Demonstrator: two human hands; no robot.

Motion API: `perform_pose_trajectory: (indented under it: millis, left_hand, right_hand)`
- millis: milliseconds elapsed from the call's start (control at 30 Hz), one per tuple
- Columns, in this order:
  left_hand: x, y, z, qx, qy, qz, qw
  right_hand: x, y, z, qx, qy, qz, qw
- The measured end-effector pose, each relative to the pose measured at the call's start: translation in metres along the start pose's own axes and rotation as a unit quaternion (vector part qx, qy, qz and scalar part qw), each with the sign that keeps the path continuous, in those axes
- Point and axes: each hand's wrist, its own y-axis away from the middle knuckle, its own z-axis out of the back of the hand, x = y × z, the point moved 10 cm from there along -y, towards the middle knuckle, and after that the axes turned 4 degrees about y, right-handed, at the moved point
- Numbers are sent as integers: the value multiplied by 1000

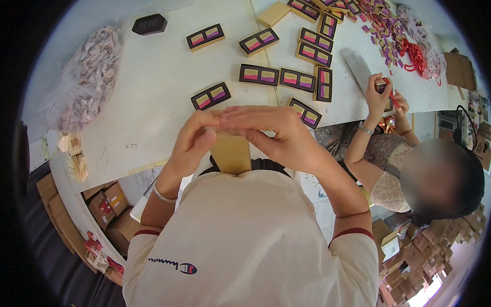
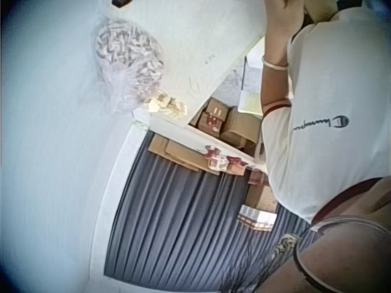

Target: The person assembles small cosmetic compacts by placing two colored inserts into black trays, closing them with gold lids, and then wrapping each finished unit in clear plastic film. The person works at a white table with a coworker visible in the background.

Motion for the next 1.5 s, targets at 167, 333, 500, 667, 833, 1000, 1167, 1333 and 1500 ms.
perform_pose_trajectory:
  millis: [167, 333, 500, 667, 833, 1000, 1167, 1333, 1500]
  left_hand:
    - [-21, -2, 3, 19, -225, -85, 971]
    - [-11, 7, 14, -108, -58, -32, 992]
    - [-24, 7, 6, -38, -191, -116, 974]
    - [-28, 13, 2, -19, -201, -119, 972]
    - [21, 27, -4, -74, -33, 69, 994]
    - [-26, 6, 3, -122, -263, -126, 949]
    - [-46, -11, -7, -108, -513, -313, 792]
    - [-17, -24, -15, -18, -495, -253, 831]
    - [-15, -42, 60, -135, -438, -152, 876]
  right_hand:
    - [-9, 8, 1, -21, 6, -44, 999]
    - [-6, 18, -8, -28, -15, -30, 999]
    - [-3, 24, -18, -40, 22, 13, 999]
    - [-4, 28, -19, -56, -22, 29, 998]
    - [-35, 34, -14, -112, -107, -21, 988]
    - [-33, 13, 0, -116, -171, 11, 978]
    - [-73, 11, -17, -73, -391, -170, 902]
    - [-102, 7, -22, -150, -359, -240, 889]
    - [-142, 8, 10, -183, -280, -264, 904]
